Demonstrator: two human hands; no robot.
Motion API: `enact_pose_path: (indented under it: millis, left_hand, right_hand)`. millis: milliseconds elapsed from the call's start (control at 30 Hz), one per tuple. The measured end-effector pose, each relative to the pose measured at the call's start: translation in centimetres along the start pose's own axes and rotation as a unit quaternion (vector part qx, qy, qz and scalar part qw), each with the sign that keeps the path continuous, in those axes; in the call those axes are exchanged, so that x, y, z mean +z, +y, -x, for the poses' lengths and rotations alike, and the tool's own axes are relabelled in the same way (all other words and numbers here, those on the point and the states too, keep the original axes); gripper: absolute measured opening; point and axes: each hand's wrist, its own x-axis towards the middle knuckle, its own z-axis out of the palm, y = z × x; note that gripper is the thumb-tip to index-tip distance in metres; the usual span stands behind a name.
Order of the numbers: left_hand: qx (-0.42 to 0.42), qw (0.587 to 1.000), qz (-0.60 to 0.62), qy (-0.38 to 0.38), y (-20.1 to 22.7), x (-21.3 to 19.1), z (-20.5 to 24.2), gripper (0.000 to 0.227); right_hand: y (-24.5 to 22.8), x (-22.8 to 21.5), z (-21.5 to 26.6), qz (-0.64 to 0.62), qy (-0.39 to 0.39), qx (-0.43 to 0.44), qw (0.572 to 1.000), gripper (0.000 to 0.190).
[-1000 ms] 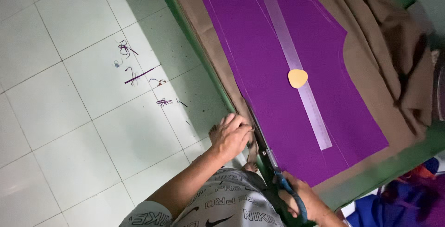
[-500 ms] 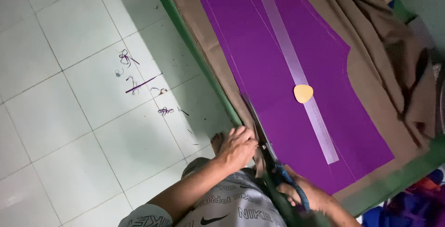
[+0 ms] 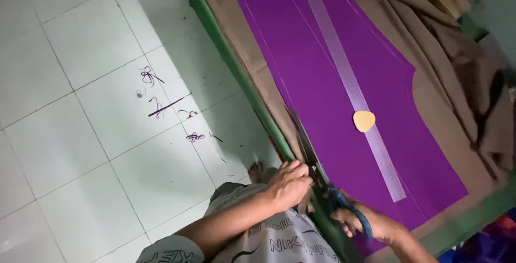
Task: The person uses shears to cut a piece of brown fabric along a purple pattern template placed on a green table. After cutting, the person uses a small yellow object to rub along the edge of the template.
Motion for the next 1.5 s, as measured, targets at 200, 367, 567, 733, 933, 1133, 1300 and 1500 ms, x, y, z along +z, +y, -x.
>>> enact_pose_path:
  millis: [200,367,567,733,933,1133,1300,1500]
  left_hand:
    - [0.021,1.000,0.007,-0.002,-0.1,-1.9,-0.3,0.011]
    - [-0.164,0.964,0.132,-0.164,-0.4,-13.8,-3.5,0.033]
    - [-0.208,0.962,-0.147,0.096,-14.7,-16.0,-7.6,0.102]
    - [-0.271,0.951,-0.124,-0.083,-14.0,-19.9,-8.5,0.140]
    - [-0.254,0.960,-0.118,-0.030,-15.2,-18.0,-8.1,0.144]
    - [-0.267,0.958,-0.100,-0.026,-14.9,-18.1,-7.7,0.144]
    - [-0.280,0.952,-0.121,-0.039,-14.6,-18.8,-7.9,0.151]
    - [-0.274,0.950,-0.141,-0.038,-15.1,-18.3,-8.0,0.154]
  right_hand:
    - [-0.6,0.8,-1.4,-0.006,0.047,-0.025,0.999,0.043]
    - [-3.3,1.2,1.4,-0.011,0.066,0.027,0.997,0.035]
    - [-3.8,0.7,0.6,0.002,-0.018,0.061,0.998,0.045]
    - [-5.7,-0.1,-1.7,-0.013,-0.007,0.036,0.999,0.032]
    - [-5.9,-0.4,-3.6,0.026,0.048,0.041,0.998,0.056]
    - [-10.0,0.0,-0.4,-0.069,0.038,-0.001,0.997,0.021]
    - [-8.8,-1.6,-4.3,0.041,-0.055,-0.006,0.998,0.074]
    - [-14.2,-0.4,-4.4,0.042,0.007,0.006,0.999,0.038]
